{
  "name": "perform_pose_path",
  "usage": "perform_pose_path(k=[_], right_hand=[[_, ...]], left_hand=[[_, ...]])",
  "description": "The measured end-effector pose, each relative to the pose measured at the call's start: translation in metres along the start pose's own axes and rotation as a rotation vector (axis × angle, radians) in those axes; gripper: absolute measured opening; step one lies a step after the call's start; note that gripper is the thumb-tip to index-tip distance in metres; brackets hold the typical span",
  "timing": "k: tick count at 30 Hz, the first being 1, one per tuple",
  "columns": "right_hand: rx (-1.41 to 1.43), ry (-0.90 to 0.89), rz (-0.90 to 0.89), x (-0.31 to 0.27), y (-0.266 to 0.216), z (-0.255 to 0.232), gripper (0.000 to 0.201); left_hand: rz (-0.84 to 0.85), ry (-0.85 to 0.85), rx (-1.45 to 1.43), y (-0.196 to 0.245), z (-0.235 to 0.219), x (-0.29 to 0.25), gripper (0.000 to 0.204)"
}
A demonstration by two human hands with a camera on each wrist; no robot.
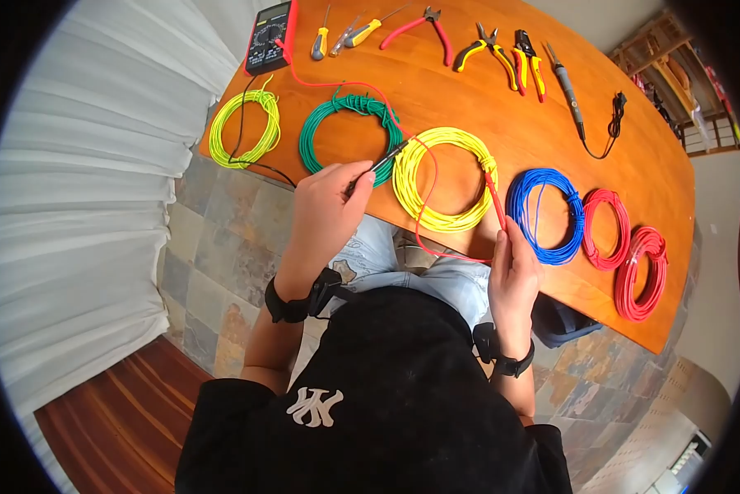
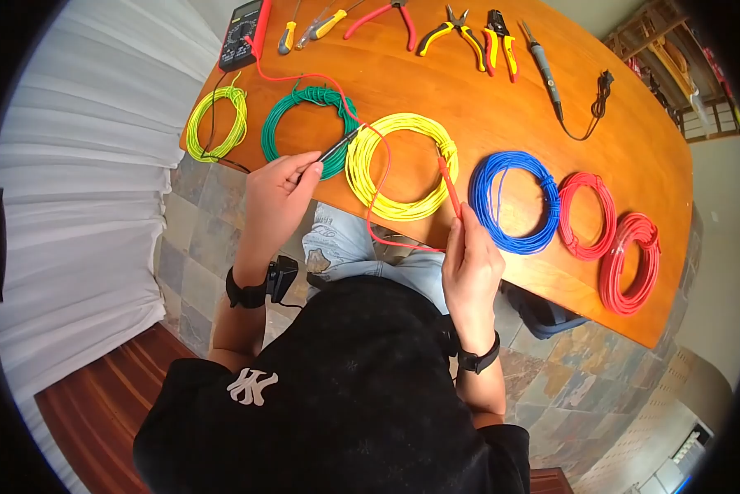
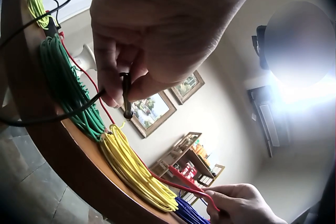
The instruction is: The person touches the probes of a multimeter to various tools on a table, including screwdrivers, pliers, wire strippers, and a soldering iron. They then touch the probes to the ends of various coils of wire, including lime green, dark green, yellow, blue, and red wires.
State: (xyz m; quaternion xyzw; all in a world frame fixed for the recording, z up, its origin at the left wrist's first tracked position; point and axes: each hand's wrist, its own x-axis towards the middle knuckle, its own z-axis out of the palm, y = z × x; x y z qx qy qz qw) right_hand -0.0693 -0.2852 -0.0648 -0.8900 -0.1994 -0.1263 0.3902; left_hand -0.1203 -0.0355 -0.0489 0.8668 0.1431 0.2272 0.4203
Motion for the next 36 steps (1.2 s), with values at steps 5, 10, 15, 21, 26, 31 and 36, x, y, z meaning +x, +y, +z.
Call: perform_pose_path(k=[5, 10, 15, 21, 26, 31, 36], right_hand=[[0.033, -0.038, 0.059, -0.003, -0.004, 0.003, 0.021], [0.057, -0.033, 0.05, -0.003, -0.006, 0.001, 0.02], [0.012, 0.033, -0.018, -0.005, 0.003, 0.002, 0.02], [-0.176, 0.071, -0.053, -0.002, 0.004, 0.006, 0.022], [-0.224, 0.035, -0.074, 0.004, 0.001, 0.01, 0.022], [-0.195, 0.012, -0.062, 0.009, -0.002, 0.011, 0.021], [-0.217, -0.008, -0.04, 0.011, -0.002, 0.012, 0.021]], left_hand=[[0.011, -0.045, 0.07, 0.0, -0.004, 0.009, 0.018], [0.024, -0.054, 0.087, 0.003, -0.002, 0.011, 0.019], [0.019, -0.048, 0.07, 0.003, -0.004, 0.012, 0.015], [0.024, -0.047, 0.059, -0.002, -0.002, 0.011, 0.019], [0.017, -0.048, 0.052, -0.004, -0.003, 0.012, 0.018], [-0.011, -0.048, 0.055, -0.003, -0.006, 0.012, 0.018], [-0.033, -0.078, 0.036, -0.002, -0.007, 0.011, 0.019]])
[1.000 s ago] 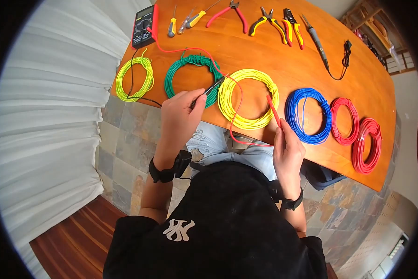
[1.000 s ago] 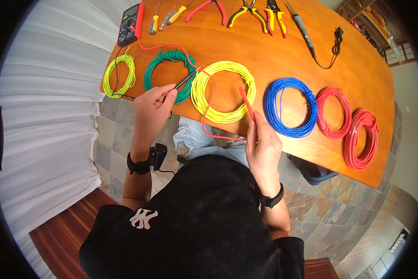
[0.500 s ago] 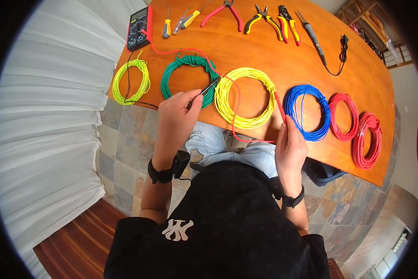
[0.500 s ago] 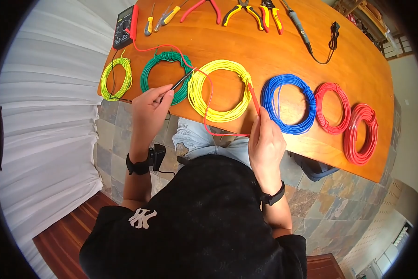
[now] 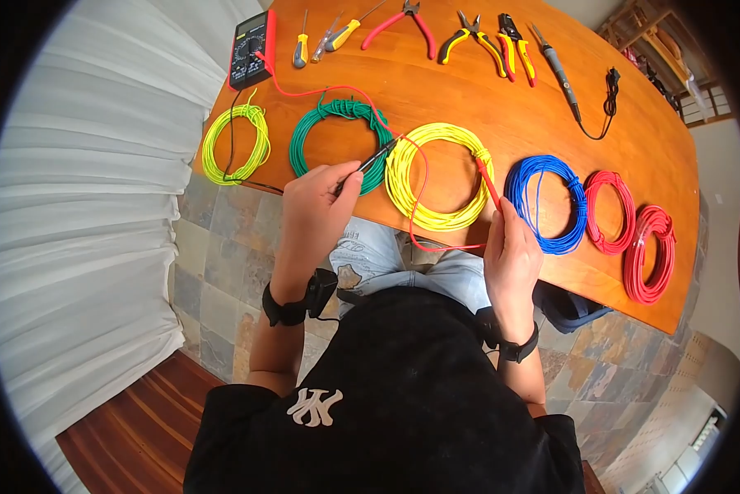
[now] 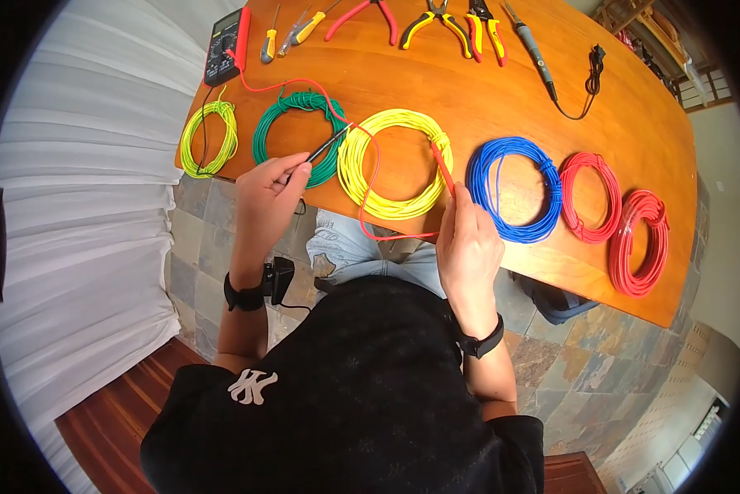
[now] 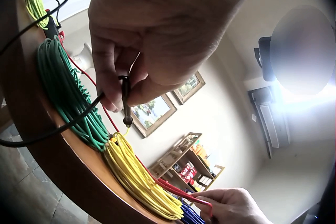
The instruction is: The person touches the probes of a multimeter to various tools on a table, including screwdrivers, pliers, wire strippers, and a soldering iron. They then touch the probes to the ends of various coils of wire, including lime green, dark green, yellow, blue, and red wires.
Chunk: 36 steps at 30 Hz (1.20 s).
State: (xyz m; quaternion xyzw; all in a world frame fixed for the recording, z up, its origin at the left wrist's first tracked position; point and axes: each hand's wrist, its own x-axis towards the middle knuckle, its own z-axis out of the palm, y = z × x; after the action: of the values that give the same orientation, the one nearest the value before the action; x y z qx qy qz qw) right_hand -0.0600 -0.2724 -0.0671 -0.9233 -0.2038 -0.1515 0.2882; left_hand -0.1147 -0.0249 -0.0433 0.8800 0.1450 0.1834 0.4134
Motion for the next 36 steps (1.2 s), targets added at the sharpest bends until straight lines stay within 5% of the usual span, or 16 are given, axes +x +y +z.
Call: perform_pose_path(k=[36], right_hand=[[-0.011, 0.0, -0.021, -0.0007, 0.0019, 0.0, 0.019]], left_hand=[[-0.031, -0.004, -0.028, -0.0026, 0.0022, -0.001, 0.02]])
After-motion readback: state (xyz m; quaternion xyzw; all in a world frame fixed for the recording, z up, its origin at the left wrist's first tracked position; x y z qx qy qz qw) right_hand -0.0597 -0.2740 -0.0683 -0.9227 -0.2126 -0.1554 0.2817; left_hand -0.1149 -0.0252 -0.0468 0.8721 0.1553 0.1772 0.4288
